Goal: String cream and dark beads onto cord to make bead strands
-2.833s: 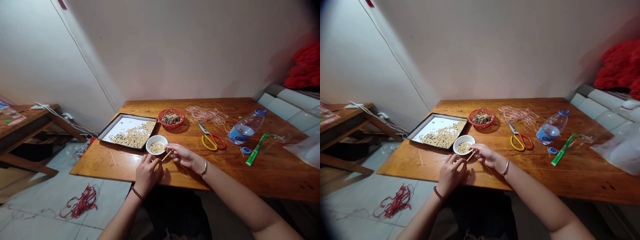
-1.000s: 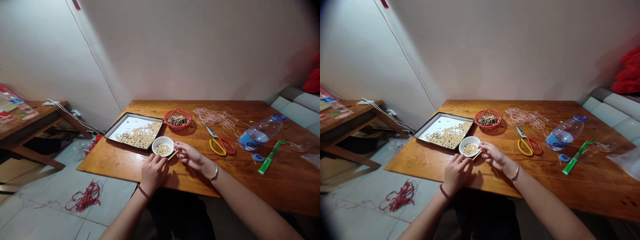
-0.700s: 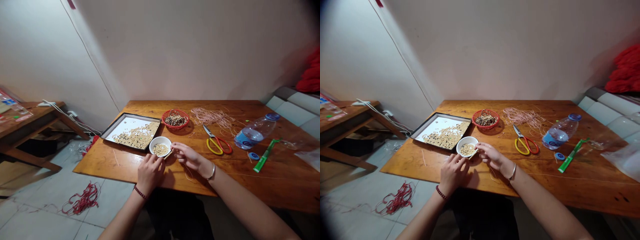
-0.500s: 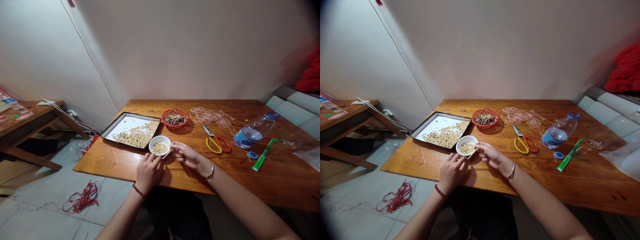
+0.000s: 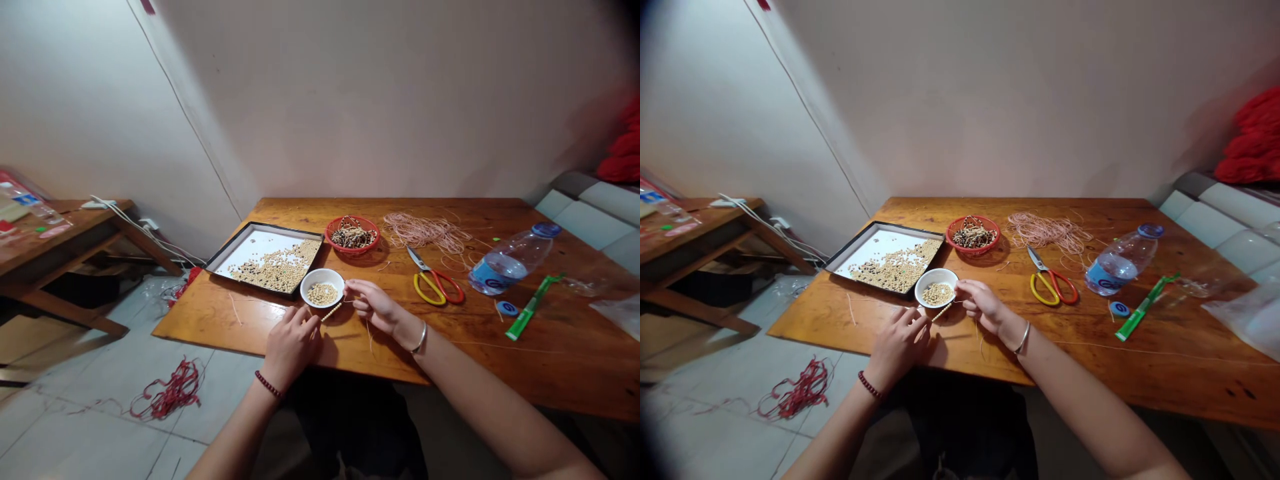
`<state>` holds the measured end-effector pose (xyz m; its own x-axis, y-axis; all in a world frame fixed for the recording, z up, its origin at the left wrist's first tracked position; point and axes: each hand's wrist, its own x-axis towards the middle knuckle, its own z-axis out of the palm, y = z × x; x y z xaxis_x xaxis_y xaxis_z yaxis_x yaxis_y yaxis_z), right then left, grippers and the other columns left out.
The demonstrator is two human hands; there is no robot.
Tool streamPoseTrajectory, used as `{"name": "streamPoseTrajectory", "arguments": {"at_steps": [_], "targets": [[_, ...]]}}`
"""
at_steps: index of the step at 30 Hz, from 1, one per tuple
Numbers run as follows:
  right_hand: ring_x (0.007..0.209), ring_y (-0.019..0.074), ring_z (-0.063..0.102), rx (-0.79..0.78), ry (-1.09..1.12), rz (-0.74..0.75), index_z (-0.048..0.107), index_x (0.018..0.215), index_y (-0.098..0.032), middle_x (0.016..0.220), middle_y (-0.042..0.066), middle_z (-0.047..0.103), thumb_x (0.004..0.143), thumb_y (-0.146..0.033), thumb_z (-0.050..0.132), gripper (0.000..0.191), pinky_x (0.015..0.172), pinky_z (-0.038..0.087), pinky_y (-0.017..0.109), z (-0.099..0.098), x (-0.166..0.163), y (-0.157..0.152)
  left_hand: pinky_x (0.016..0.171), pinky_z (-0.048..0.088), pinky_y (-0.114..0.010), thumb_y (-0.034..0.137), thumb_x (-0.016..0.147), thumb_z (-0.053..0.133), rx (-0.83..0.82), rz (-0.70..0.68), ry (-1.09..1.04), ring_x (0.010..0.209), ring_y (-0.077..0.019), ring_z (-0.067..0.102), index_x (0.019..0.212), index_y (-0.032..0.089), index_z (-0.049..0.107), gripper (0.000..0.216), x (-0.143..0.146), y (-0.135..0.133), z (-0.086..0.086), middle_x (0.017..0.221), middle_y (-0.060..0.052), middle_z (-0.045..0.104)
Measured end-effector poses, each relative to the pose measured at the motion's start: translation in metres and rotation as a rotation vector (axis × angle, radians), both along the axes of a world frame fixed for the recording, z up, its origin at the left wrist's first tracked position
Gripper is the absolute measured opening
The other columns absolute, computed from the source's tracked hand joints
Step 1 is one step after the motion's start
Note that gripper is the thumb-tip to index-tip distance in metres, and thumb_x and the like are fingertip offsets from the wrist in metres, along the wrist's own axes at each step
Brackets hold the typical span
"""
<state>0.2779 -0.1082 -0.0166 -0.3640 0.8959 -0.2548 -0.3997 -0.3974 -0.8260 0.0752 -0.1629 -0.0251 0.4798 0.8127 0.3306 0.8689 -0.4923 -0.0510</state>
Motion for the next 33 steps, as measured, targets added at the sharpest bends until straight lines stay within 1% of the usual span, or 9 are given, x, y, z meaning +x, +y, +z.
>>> {"name": "streamPoseTrajectory", "arguments": {"at_steps": [3,8,12,15,18,20,24,27,33], "targets": [[0.039,0.0004,0.016,0.05,-0.035,0.008,0.054,0.076,-0.015,0.059,-0.007,0.042,0.073,-0.036,0.066,0.025,0.039,0.003,0.021,-0.001,-0.001,-0.001,0.072,0.043,-0.033,0.018,0.084,0.051,-0.011,-0.027,0.019,0.083,-0.0205,0.05,0.084,0.021,0.06,0.009,-0.004,-0.002,0.003,0.086,-0.005,0.058],[0.041,0.0013,0.015,0.122,0.024,0.12,0.049,0.077,-0.017,0.064,-0.006,0.044,0.077,-0.04,0.065,0.028,0.04,0.005,0.021,-0.004,-0.002,-0.004,0.071,0.044,-0.031,0.017,0.085,0.051,-0.038,-0.044,-0.008,0.083,-0.0193,0.05,0.081,0.021,0.059,0.01,-0.013,-0.003,0.009,0.083,-0.004,0.058],[0.044,0.0035,0.016,0.182,0.0,0.168,0.047,0.079,-0.019,0.061,-0.008,0.035,0.078,-0.044,0.064,0.03,0.041,0.009,0.02,-0.003,-0.003,-0.005,0.07,0.044,-0.029,0.019,0.085,0.053,-0.056,-0.069,-0.035,0.085,-0.0185,0.051,0.081,0.021,0.06,0.009,-0.02,-0.005,0.016,0.083,-0.004,0.058],[0.048,0.0046,0.03,0.321,-0.129,0.163,0.05,0.083,-0.019,0.063,-0.007,0.04,0.074,-0.039,0.069,0.029,0.044,0.022,0.018,-0.003,-0.006,-0.006,0.068,0.044,-0.028,0.019,0.086,0.051,-0.046,-0.067,0.001,0.087,-0.0189,0.051,0.083,0.021,0.061,0.01,-0.026,-0.005,0.022,0.084,-0.004,0.058],[0.067,0.0094,0.05,0.44,-0.23,0.179,0.052,0.086,-0.019,0.077,-0.002,0.053,0.067,-0.027,0.073,0.03,0.06,0.039,0.02,-0.006,-0.009,-0.008,0.066,0.043,-0.028,0.019,0.086,0.051,-0.031,-0.058,0.019,0.086,-0.019,0.051,0.082,0.022,0.061,0.011,-0.031,-0.005,0.027,0.082,-0.004,0.059],[0.077,0.0129,0.056,0.489,-0.297,0.189,0.052,0.09,-0.019,0.084,0.0,0.057,0.069,-0.024,0.07,0.028,0.068,0.043,0.024,-0.008,-0.01,-0.009,0.066,0.043,-0.027,0.018,0.086,0.051,-0.035,-0.054,0.01,0.085,-0.0187,0.052,0.082,0.022,0.06,0.01,-0.033,-0.006,0.031,0.082,-0.004,0.059],[0.078,0.0155,0.058,0.71,-0.567,0.167,0.06,0.093,-0.02,0.088,0.003,0.063,0.079,-0.025,0.062,0.015,0.071,0.043,0.027,-0.011,-0.008,-0.011,0.067,0.042,-0.028,0.019,0.088,0.049,-0.065,-0.034,0.003,0.086,-0.0183,0.052,0.083,0.022,0.06,0.012,-0.036,-0.007,0.034,0.085,-0.004,0.06],[0.077,0.0166,0.057,0.887,-0.74,0.124,0.065,0.086,-0.019,0.087,0.005,0.064,0.085,-0.027,0.057,0.011,0.072,0.042,0.029,-0.013,-0.007,-0.01,0.069,0.042,-0.029,0.021,0.089,0.047,-0.081,-0.029,-0.014,0.087,-0.0184,0.052,0.083,0.021,0.059,0.013,-0.037,-0.007,0.033,0.087,-0.004,0.06],[0.075,0.0172,0.057,0.935,-0.821,0.052,0.065,0.08,-0.019,0.083,0.006,0.065,0.088,-0.029,0.054,0.017,0.07,0.041,0.028,-0.019,-0.008,-0.007,0.075,0.043,-0.03,0.019,0.088,0.047,-0.14,0.012,-0.244,0.087,-0.0182,0.052,0.083,0.02,0.057,0.011,-0.033,-0.007,0.026,0.088,-0.003,0.06]]}}
